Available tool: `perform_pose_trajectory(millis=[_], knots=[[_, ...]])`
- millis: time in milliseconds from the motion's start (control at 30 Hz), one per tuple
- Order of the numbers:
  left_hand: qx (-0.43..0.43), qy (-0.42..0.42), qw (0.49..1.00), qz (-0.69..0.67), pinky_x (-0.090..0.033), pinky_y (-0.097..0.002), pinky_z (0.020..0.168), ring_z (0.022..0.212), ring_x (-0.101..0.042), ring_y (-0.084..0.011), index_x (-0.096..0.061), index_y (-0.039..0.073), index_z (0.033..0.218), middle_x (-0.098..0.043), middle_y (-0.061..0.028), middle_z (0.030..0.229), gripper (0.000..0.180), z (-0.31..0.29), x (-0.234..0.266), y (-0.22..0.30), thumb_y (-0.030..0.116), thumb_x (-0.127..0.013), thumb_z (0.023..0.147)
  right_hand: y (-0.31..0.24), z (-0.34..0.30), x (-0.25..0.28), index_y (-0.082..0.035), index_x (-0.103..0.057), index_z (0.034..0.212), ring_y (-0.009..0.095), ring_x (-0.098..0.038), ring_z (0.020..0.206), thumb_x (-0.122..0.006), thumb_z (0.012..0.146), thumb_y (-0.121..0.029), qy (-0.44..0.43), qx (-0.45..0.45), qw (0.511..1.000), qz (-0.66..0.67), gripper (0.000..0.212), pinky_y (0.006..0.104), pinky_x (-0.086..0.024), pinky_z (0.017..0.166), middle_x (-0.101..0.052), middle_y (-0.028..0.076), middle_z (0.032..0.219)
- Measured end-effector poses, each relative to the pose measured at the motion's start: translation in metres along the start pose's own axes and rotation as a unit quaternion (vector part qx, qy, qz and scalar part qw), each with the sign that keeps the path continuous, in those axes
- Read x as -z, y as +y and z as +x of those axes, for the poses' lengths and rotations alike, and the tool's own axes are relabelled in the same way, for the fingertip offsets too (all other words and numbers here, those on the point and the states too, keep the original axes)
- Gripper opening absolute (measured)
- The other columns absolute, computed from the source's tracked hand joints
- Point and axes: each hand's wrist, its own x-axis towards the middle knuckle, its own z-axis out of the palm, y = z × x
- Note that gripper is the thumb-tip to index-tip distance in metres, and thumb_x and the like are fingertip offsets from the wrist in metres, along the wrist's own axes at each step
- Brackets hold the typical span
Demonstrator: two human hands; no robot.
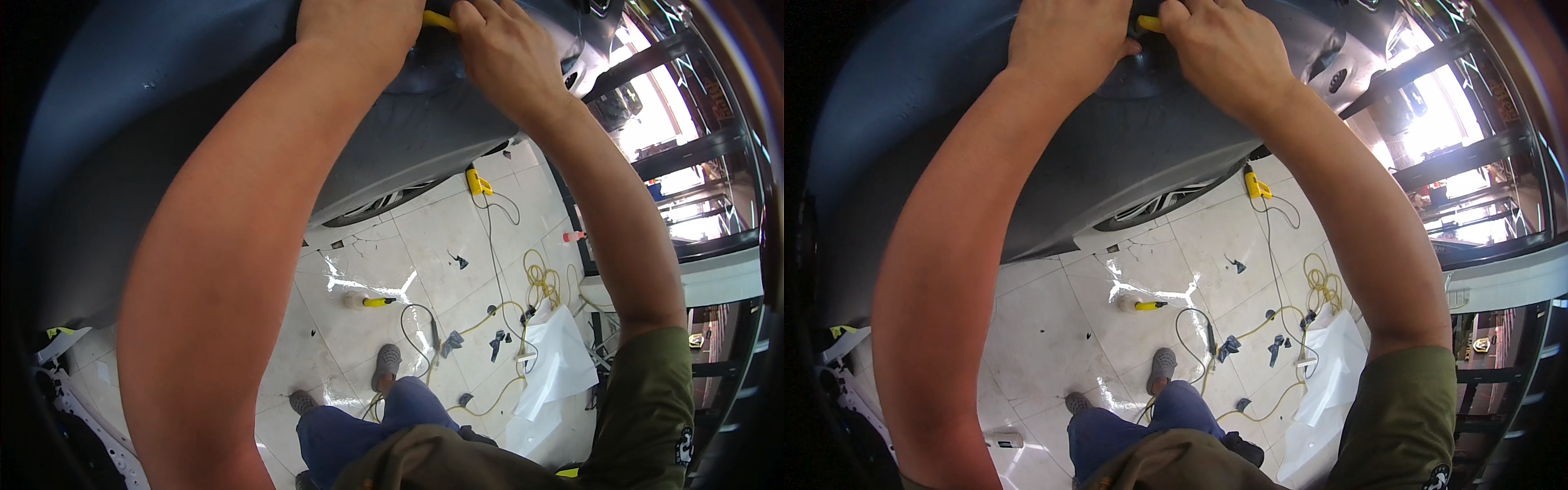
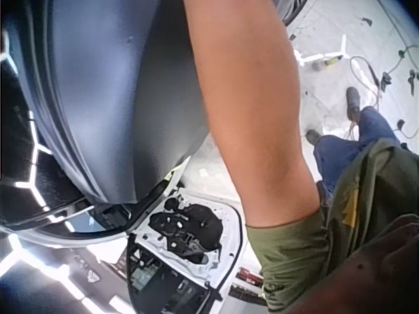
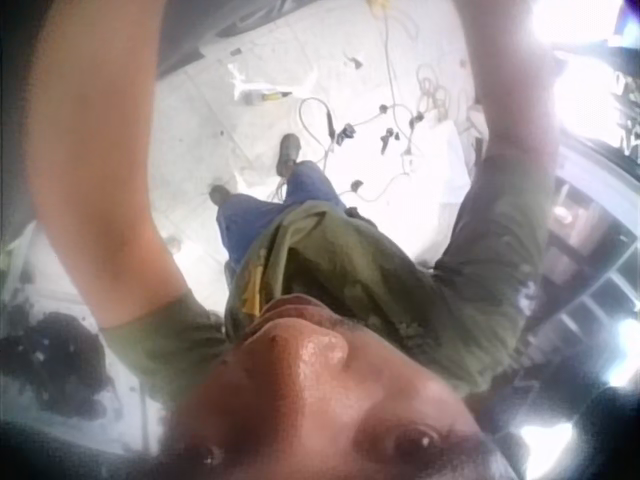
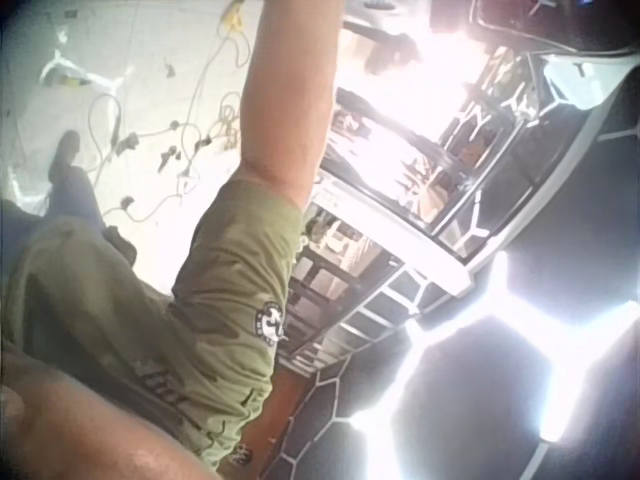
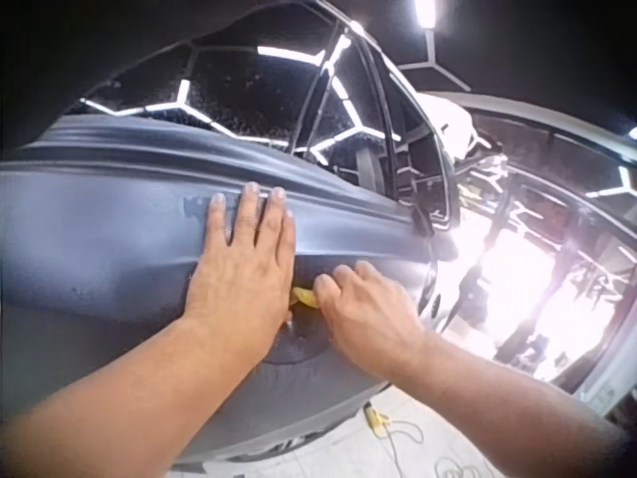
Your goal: The person applies a matte vinyl wrap to a car's front fender. They smooth the wrap with a yellow squeegee, cut around a sensor with a utility knife, and use a heat gun to stretch and conform the material to the curved surface.
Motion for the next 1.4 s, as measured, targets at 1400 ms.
perform_pose_trajectory(millis=[1400], knots=[[-0.077, -0.185, 0.979, -0.022, -0.025, -0.0691, 0.117, 0.155, -0.020, -0.0432, -0.021, 0.019, 0.165, -0.019, -0.0137, 0.170, 0.119, 0.033, 0.026, -0.001, 0.061, -0.083, 0.073, 0.017, -0.077, -0.018, -0.011, -0.067, 0.100, 0.025, -0.059, 0.099, -0.067, 0.086, -0.016, 0.146, -0.101, 0.961, 0.210, 0.015, 0.0379, -0.044, 0.084, -0.065, 0.004, 0.100]])
